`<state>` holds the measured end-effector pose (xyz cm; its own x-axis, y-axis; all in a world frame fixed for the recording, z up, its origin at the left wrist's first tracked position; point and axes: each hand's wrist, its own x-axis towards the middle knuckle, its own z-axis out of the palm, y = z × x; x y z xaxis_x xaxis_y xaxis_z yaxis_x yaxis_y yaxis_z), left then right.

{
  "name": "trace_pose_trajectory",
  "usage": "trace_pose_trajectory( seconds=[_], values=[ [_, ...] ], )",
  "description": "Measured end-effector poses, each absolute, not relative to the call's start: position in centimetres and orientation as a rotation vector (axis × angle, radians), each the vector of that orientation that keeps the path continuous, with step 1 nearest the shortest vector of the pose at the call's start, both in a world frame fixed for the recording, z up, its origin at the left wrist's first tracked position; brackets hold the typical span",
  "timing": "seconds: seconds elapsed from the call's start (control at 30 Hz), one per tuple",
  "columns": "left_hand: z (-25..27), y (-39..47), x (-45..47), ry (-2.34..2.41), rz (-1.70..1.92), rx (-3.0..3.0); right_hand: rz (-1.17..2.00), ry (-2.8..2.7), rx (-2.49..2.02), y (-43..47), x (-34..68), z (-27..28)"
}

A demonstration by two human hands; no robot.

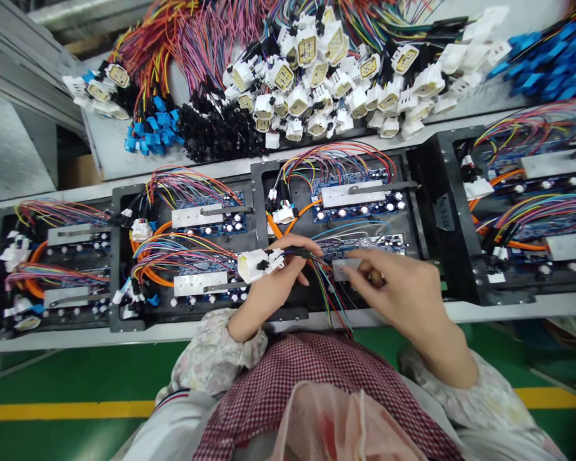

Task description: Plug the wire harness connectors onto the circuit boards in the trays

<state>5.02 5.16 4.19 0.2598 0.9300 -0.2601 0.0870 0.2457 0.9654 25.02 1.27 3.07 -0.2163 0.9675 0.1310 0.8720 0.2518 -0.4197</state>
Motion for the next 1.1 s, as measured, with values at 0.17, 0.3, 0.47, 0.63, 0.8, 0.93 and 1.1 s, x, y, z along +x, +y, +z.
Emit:
trace_pose_trajectory(
  seconds=[0.17,0.3,0.47,0.63,0.8,0.93,1.1],
  values=[
    [4.0,5.0,5.1,1.163,0.787,1.166,0.384,-2.276,-1.724,0.3,25.9,4.1],
    [3.7,4.9,5.2,1.115,0.766,1.106,0.185,-1.917,-1.838,1.3,28.1,3.4],
    [3.5,5.1,5.3,1.084,0.833,1.033,0.274,-2.04,-1.81,2.3,28.5,1.2],
    [3.5,5.1,5.4,1.11,0.844,1.024,0.253,-2.054,-1.862,2.6,28.1,0.0],
    [3.4,5.1,5.3,1.15,0.823,1.047,0.306,-2.057,-1.837,2.8,28.4,0.1],
    [3.7,5.1,5.2,1.151,0.829,1.086,0.314,-2.078,-1.844,2.9,28.5,0.2],
    [3.9,5.1,5.2,1.165,0.815,1.14,0.388,-2.049,-1.863,3.0,28.4,0.5]
  ],
)
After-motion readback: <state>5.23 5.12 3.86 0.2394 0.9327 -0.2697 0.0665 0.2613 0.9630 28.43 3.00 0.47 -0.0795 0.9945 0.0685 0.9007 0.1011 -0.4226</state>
